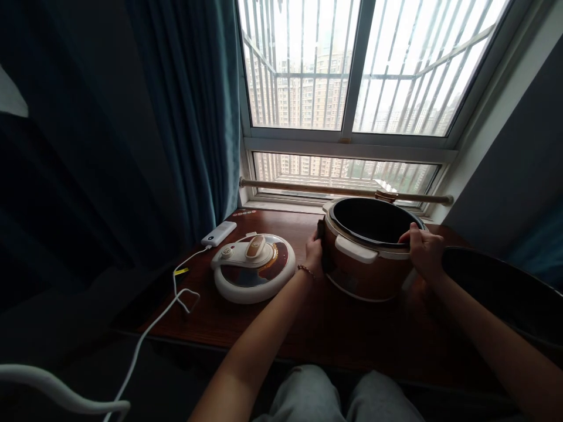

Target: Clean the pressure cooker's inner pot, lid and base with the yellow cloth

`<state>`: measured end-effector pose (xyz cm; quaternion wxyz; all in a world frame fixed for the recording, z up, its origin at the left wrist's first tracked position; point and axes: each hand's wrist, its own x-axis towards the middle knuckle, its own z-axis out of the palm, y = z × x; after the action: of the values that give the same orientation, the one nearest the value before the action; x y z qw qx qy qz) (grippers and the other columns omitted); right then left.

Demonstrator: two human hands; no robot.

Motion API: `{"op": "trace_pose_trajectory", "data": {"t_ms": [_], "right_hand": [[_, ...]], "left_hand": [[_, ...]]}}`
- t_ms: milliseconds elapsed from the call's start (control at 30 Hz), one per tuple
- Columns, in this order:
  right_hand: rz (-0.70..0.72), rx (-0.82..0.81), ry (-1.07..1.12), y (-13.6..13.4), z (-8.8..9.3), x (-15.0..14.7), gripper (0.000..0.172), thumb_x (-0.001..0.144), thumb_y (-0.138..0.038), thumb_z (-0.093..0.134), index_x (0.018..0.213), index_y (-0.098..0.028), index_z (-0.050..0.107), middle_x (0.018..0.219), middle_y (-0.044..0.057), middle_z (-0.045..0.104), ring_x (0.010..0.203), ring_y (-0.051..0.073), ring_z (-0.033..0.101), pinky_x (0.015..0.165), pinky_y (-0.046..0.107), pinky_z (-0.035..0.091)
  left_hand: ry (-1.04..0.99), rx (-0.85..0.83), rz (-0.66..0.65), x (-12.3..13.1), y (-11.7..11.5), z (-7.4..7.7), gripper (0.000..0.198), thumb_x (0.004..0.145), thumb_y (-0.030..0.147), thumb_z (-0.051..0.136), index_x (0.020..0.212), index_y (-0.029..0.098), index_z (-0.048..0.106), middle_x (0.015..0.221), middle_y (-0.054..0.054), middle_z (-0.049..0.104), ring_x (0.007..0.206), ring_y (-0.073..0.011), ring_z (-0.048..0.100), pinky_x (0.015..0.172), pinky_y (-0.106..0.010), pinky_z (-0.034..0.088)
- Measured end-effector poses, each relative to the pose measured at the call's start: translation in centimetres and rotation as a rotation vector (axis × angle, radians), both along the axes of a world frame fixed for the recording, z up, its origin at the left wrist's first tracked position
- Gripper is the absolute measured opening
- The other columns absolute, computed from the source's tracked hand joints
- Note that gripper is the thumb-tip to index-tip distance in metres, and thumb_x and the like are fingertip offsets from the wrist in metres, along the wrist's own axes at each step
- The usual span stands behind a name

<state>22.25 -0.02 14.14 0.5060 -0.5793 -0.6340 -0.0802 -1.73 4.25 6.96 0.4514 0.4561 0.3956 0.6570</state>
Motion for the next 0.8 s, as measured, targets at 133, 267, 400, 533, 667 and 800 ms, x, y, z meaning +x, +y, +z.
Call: {"op": "trace_pose_trajectory", "data": {"t_ms": [133,267,400,533,667,800], "right_hand": [[-0.001,-0.005,-0.009,-0.1,0.1,-0.1,0.058,0.090,-0.047,0.029,0.050,-0.019,0.061,0.055,0.004,0.060,0.057,0.017,0.056,0.066,0.031,0.041],[-0.009,-0.018,-0.005,0.0,0.2,0.0,0.058,0.090,-0.047,0.029,0.049,-0.020,0.061,0.054,0.004,0.060,0.058,0.017,0.057,0.067,0.031,0.041],[-0.006,-0.012,-0.015,0.0,0.2,0.1,0.058,0.089,-0.047,0.029,0.049,-0.019,0.060,0.052,0.004,0.059,0.056,0.016,0.056,0.066,0.030,0.040],[-0.013,-0.013,-0.023,0.0,0.3,0.2,0.058,0.089,-0.046,0.029,0.049,-0.019,0.060,0.051,0.004,0.059,0.055,0.016,0.056,0.063,0.029,0.039],[-0.050,-0.035,-0.051,0.0,0.5,0.2,0.058,0.089,-0.046,0.029,0.045,-0.019,0.055,0.047,0.004,0.056,0.052,0.016,0.055,0.059,0.028,0.036],[-0.194,-0.056,-0.136,-0.8,0.8,-1.5,0.061,0.090,-0.044,0.026,0.043,-0.018,0.055,0.049,0.008,0.058,0.051,0.017,0.055,0.055,0.029,0.033]], "left_hand": [[0.220,0.315,0.043,0.9,-0.8,5.8,0.034,0.080,0.015,0.046,0.106,0.023,0.066,0.108,-0.003,0.062,0.107,-0.0200,0.050,0.097,-0.036,0.037],[0.730,0.583,0.139,2.2,-3.9,8.0,0.032,0.080,0.010,0.044,0.087,0.023,0.072,0.105,-0.004,0.061,0.102,-0.0220,0.047,0.096,-0.040,0.036],[1.056,0.685,0.176,2.6,-7.8,7.5,0.033,0.081,0.013,0.046,0.103,0.025,0.067,0.114,-0.004,0.056,0.104,-0.0240,0.043,0.093,-0.042,0.036],[1.324,0.847,0.128,2.2,-9.9,6.8,0.040,0.078,0.016,0.050,0.115,0.027,0.059,0.130,-0.004,0.046,0.114,-0.0285,0.036,0.096,-0.045,0.032],[1.436,1.017,0.090,0.9,-9.5,6.5,0.043,0.080,0.019,0.047,0.121,0.031,0.055,0.127,-0.003,0.049,0.111,-0.0266,0.037,0.096,-0.042,0.031],[1.467,1.088,0.158,-0.9,-8.7,6.5,0.036,0.083,0.034,0.051,0.118,0.030,0.057,0.122,-0.006,0.051,0.107,-0.0273,0.039,0.092,-0.042,0.034]]}}
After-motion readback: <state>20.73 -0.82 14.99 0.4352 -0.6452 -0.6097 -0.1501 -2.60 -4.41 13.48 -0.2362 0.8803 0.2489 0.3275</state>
